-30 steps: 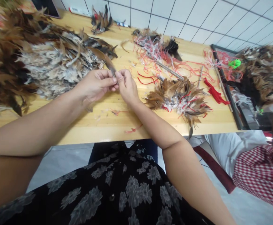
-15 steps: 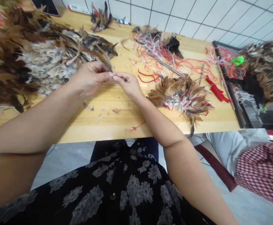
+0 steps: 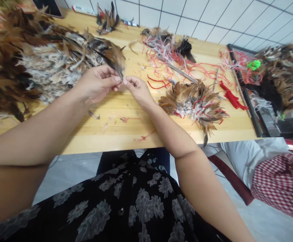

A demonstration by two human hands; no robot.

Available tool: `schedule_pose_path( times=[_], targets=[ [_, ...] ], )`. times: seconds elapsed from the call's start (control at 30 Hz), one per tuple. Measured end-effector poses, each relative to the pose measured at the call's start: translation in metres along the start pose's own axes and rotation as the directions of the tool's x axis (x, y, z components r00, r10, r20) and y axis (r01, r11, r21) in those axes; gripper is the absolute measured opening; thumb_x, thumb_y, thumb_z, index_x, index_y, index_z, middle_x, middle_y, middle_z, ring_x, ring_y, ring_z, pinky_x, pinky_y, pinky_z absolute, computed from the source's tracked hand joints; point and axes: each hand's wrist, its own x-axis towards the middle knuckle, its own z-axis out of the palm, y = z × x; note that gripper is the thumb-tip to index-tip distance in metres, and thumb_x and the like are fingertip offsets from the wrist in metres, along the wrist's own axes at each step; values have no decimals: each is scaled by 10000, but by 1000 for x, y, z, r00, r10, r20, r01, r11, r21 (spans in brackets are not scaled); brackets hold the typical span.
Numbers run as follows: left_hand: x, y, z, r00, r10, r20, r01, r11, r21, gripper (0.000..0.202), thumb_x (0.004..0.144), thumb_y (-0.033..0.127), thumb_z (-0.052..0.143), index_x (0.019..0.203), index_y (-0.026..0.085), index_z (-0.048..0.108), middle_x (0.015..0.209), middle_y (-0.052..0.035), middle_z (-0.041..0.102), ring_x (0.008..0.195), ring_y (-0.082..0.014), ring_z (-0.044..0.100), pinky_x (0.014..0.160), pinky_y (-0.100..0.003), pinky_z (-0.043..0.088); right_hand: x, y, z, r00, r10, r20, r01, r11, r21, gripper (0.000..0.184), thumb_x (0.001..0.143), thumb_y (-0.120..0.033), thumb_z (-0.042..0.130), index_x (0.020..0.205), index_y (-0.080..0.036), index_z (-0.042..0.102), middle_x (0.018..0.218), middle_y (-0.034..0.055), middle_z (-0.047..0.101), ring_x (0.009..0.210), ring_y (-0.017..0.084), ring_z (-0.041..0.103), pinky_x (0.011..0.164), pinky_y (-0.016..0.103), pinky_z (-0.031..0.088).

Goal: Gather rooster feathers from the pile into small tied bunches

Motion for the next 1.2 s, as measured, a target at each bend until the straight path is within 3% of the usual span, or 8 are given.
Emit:
schedule_pose_path(
  times=[0.13,0.33,0.63,0.8,1.07,1.2],
  targets=[
    [-3,3,4,1000,1,-5,-1,999,36,418,1048,-27,988,818,199,722,780,22,729,747,-131,674,711,-228,558,1,0,0,1000,20,15,-20,999,-36,624,951,-805,1012,900,-253,723,1060,40,882,1163,223,818,1208,393,683],
    [-6,4,8,997,-34,-65,40,995,87,443,1076,-14,1022,864,183,687,760,35,715,714,-117,629,710,-263,506,2,11,0,998,-32,52,35,997,-69,603,984,-814,973,923,-257,751,1083,46,890,1133,220,803,1153,368,671],
    [-8,3,13,996,-20,-85,23,999,37,411,1026,-78,894,761,190,730,743,4,724,664,-105,672,612,-172,515,1,12,2,996,-30,-82,19,992,-127,517,1065,-721,925,971,-258,714,1100,31,857,1123,209,774,1100,344,653],
    [-11,7,18,996,-29,-88,32,999,30,411,1023,-115,813,737,175,761,715,0,695,607,-91,612,603,-167,499,4,17,1,987,-30,-155,10,992,-127,490,1099,-720,893,1034,-260,739,1102,26,841,1090,209,744,1117,367,666],
    [-11,0,14,995,-34,-91,33,999,-13,357,990,-8,1036,867,194,769,771,2,715,813,-179,761,740,-260,574,1,16,4,989,-20,-146,-2,989,-148,480,1130,-711,857,1061,-256,723,1071,14,792,1043,195,707,1081,358,662],
    [-10,-2,13,997,-10,-80,12,1000,25,365,1104,49,998,873,177,746,756,13,700,777,-138,683,752,-262,529,-1,11,7,990,-25,-138,3,988,-156,514,1096,-732,892,1021,-256,713,1063,16,808,1033,195,709,1093,365,668]
  ],
)
